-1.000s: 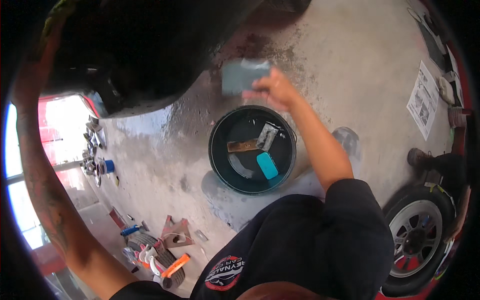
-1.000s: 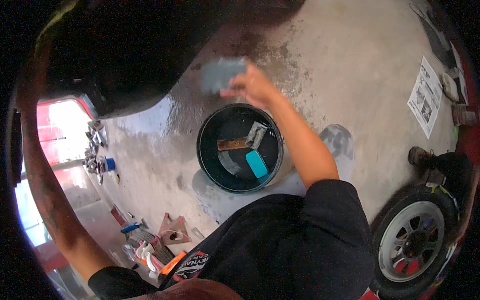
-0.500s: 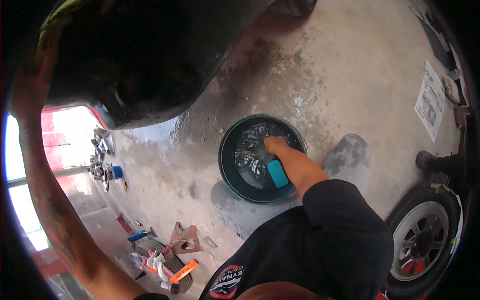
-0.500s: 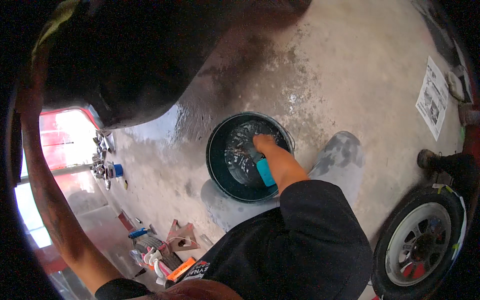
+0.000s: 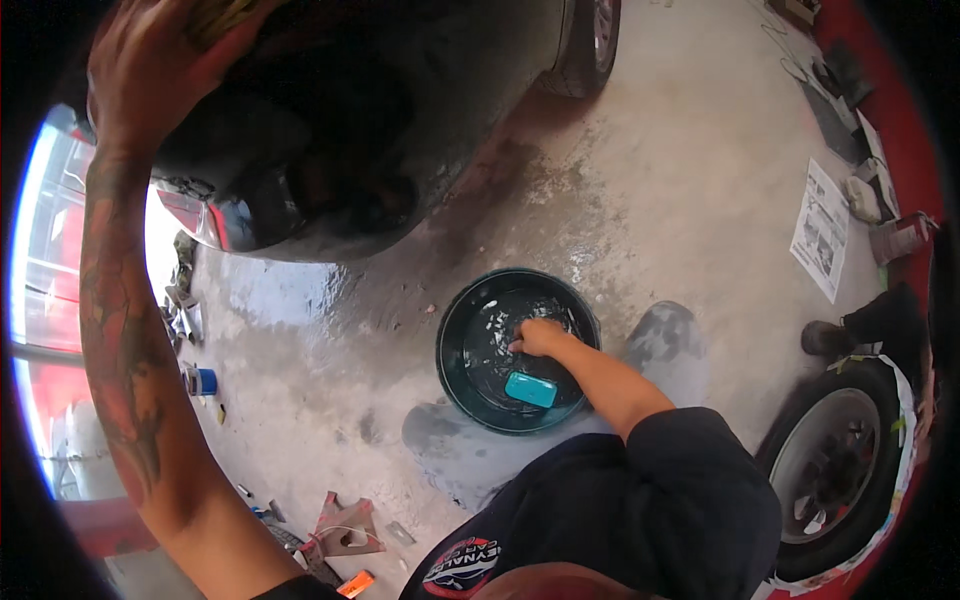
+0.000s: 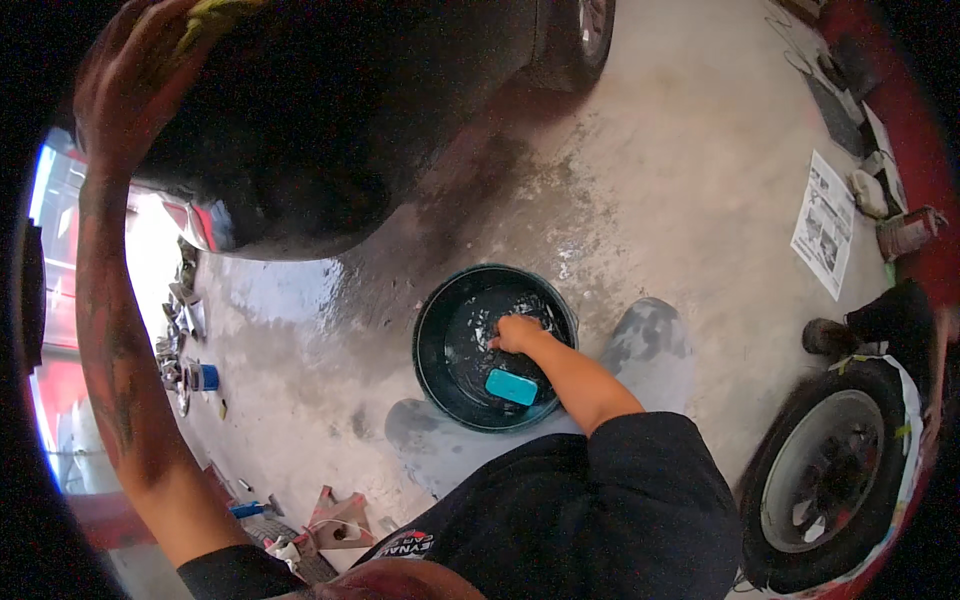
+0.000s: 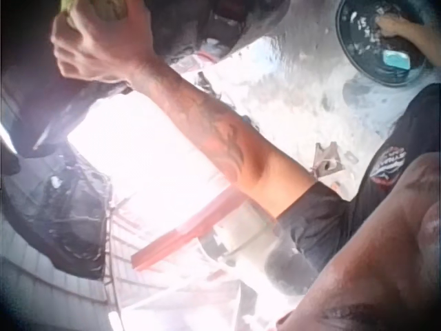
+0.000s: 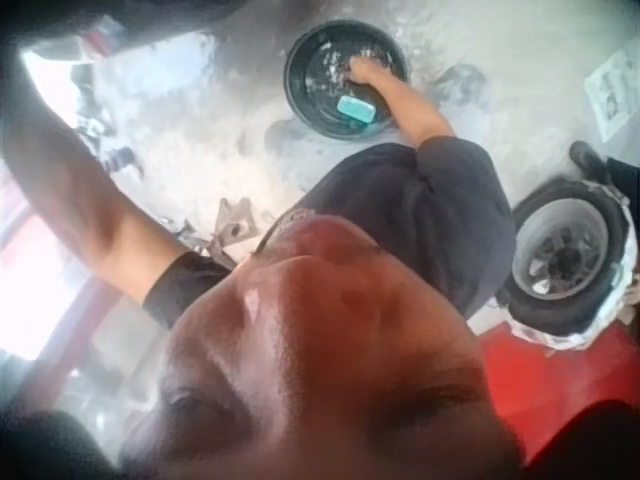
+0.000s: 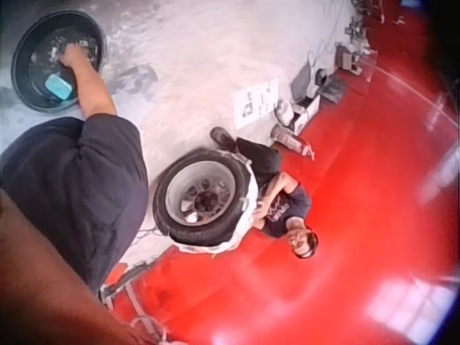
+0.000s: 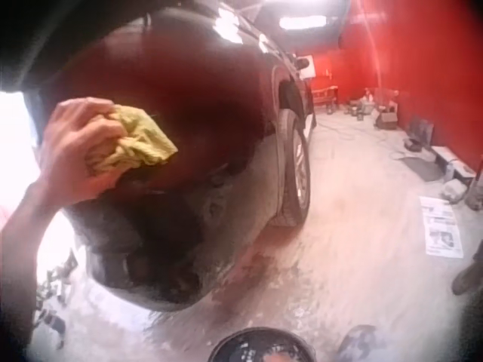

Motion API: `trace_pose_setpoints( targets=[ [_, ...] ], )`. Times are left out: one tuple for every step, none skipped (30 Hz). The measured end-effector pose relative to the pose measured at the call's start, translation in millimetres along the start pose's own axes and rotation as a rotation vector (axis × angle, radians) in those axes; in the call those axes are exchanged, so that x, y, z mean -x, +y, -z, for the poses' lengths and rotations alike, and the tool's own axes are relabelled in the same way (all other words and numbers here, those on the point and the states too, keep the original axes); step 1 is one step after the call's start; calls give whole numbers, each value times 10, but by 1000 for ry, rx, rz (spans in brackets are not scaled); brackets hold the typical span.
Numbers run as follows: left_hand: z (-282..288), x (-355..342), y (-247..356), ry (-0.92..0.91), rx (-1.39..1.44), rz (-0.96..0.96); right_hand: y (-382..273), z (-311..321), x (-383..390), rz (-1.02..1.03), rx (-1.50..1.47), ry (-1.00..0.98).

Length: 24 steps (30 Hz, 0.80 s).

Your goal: The person sands the rear panel of a car using sandpaper dipped in a bucket of water, alternating with wiping the surface with a cloth.

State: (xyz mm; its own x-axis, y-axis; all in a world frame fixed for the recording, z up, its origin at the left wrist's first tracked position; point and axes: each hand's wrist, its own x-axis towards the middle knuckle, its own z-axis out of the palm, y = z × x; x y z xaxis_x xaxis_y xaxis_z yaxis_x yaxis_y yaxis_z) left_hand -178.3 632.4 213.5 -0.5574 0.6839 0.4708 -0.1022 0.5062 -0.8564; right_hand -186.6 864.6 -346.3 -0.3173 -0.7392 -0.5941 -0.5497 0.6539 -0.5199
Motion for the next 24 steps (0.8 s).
trace_pose_setpoints(
  targets=[
    [34,-7,30,14,-49,-18,7,-9,74,-1,-6,38],
    [67,-8,42,26,-53,-5,26,-3,126,13,-11,110],
    [86,-8,59,18,-33,15,48,-12,185,15,7,37],
    [115,-6,63,10,-9,33,73,-11,226,7,38,-47],
    [136,-4,69,6,3,59,97,-14,269,0,97,-9],
    [162,-6,71,23,4,62,118,-15,303,-39,114,-18],
    [185,-6,77,-25,3,82,132,-9,330,14,170,113],
    [215,-11,81,-74,2,101,141,-12,363,66,246,206],
    [237,-13,99,-59,8,98,136,-3,380,71,328,293],
    [264,-14,118,-74,21,128,127,-1,415,90,288,361],
    [292,-25,126,-88,35,156,102,12,434,65,61,373],
    [312,-30,139,-70,45,153,75,23,469,-11,-155,366],
    [344,-42,139,-57,38,136,36,40,496,14,-268,415],
    [369,-46,135,-41,27,124,-6,60,531,49,-268,442],
    [394,-46,140,-21,26,132,-47,87,569,47,-524,498],
    [418,-42,131,-36,47,139,-89,123,604,20,-793,519],
    [429,-40,134,-57,67,142,-129,163,638,51,-977,558],
    [438,-42,122,-50,63,147,-156,214,675,55,-939,601],
    [445,-32,125,-37,70,140,-189,278,685,89,-985,642],
    [445,-33,131,-25,76,131,-197,347,710,124,-1032,680],
    [446,-31,119,-25,72,128,-216,446,694,79,-1151,708],
    [453,-28,135,-15,87,118,-220,550,693,138,-1138,741],
    [441,-45,121,-2,99,111,-225,710,673,173,-1241,790],
    [447,-59,119,1,93,106,-237,899,653,141,-1348,843]
  ],
)
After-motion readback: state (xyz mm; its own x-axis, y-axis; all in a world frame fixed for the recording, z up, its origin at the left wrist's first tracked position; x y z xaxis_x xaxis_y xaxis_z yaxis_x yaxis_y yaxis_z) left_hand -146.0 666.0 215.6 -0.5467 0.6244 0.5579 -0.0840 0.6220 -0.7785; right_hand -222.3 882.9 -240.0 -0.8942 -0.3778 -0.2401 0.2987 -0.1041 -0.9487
